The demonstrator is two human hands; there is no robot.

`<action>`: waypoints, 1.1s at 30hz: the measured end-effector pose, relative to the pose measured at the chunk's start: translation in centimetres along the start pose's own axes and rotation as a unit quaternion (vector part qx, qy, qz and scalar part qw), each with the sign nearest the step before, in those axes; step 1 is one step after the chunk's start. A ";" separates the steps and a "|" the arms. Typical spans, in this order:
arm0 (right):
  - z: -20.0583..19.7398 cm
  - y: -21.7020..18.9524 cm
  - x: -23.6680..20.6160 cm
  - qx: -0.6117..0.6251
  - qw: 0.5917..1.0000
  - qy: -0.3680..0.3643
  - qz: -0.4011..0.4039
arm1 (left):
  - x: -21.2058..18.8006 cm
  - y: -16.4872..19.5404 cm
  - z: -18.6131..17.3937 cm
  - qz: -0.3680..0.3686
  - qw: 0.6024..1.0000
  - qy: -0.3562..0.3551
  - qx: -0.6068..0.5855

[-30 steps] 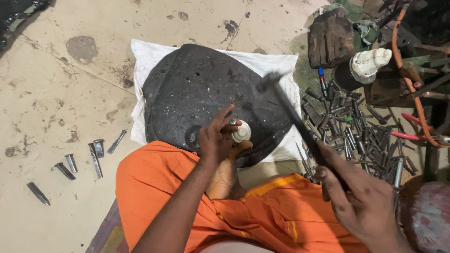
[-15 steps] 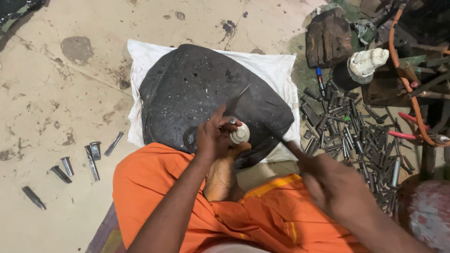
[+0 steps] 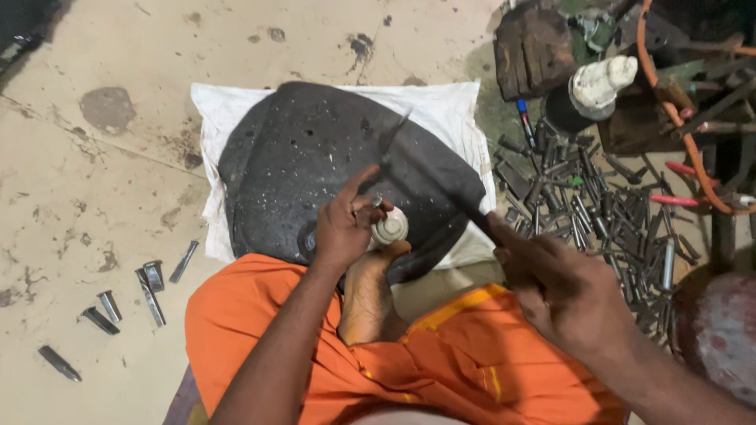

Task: The person sits on the floor and uses a hammer and chisel to shape a small metal piece placed on a white ceramic object. They repeatedly strike the chisel to refine the metal's form, occasionally adjusting its position.

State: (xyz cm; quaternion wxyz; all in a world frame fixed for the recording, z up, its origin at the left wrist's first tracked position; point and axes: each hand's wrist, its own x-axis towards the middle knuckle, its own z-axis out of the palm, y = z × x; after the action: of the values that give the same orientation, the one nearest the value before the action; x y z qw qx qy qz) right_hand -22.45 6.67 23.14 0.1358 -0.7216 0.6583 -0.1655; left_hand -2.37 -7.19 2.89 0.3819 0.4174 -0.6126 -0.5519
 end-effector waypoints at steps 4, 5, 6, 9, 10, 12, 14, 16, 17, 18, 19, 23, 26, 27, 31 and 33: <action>-0.4 -0.1 0.0 -0.051 0.992 -0.115 0.020 | 0.3 0.3 0.0 0.014 1.000 -0.013 0.015; -0.4 0.0 0.0 -0.022 0.993 -0.105 0.041 | 0.4 0.4 0.0 0.013 0.999 -0.016 0.031; -0.4 0.0 0.0 0.007 0.994 -0.094 0.060 | 0.5 0.6 0.0 0.009 0.999 -0.019 0.032; -0.2 0.5 -0.3 0.012 0.999 0.012 0.049 | 0.6 1.1 -0.1 -0.005 0.999 -0.025 0.029; 0.0 0.8 -0.3 -0.001 0.997 0.065 0.034 | 0.8 1.2 -0.2 -0.003 0.999 -0.032 0.026; 0.4 1.4 -0.4 -0.001 1.000 -0.011 -0.020 | 1.1 1.3 -0.3 0.003 0.999 -0.044 0.029; 0.5 2.0 -0.7 0.010 0.999 -0.037 -0.018 | 1.3 1.1 -0.3 -0.002 0.998 -0.057 0.036; 0.7 2.5 -0.8 0.032 0.999 -0.011 0.027 | 1.5 0.9 -0.2 -0.010 0.998 -0.062 0.023; 0.9 2.7 -0.9 0.028 0.999 0.025 0.000 | 1.5 0.7 -0.1 -0.020 0.998 -0.062 0.016; 1.1 2.9 -0.9 0.024 0.998 0.060 -0.026 | 1.6 0.6 0.0 -0.015 0.998 -0.056 0.025; 1.4 3.0 -1.0 0.019 0.993 0.100 -0.052 | 1.6 0.6 0.0 -0.006 0.998 -0.052 0.035; 2.0 3.6 -1.2 -0.003 1.000 0.004 -0.001 | 2.0 1.0 -0.3 0.036 0.995 -0.091 0.022; 2.0 4.2 -1.5 -0.001 0.998 0.062 -0.028 | 2.3 1.8 -0.5 -0.001 0.993 -0.090 0.073; 2.0 4.2 -1.7 -0.006 0.994 0.081 -0.078 | 2.2 2.0 -0.5 0.007 0.993 -0.093 0.065; 2.2 4.2 -2.1 -0.011 1.000 -0.018 0.019 | 2.9 2.6 -0.3 0.044 0.990 -0.104 0.086; 2.2 4.0 -2.2 -0.009 0.995 0.031 0.092 | 3.2 2.7 -0.3 0.034 0.988 -0.103 0.112</action>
State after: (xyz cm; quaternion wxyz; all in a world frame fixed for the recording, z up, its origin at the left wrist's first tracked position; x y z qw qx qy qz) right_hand -25.31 8.45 19.30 0.1232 -0.6534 0.7276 -0.1688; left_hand -3.49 -10.13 5.63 0.2865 0.3771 -0.7206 -0.5065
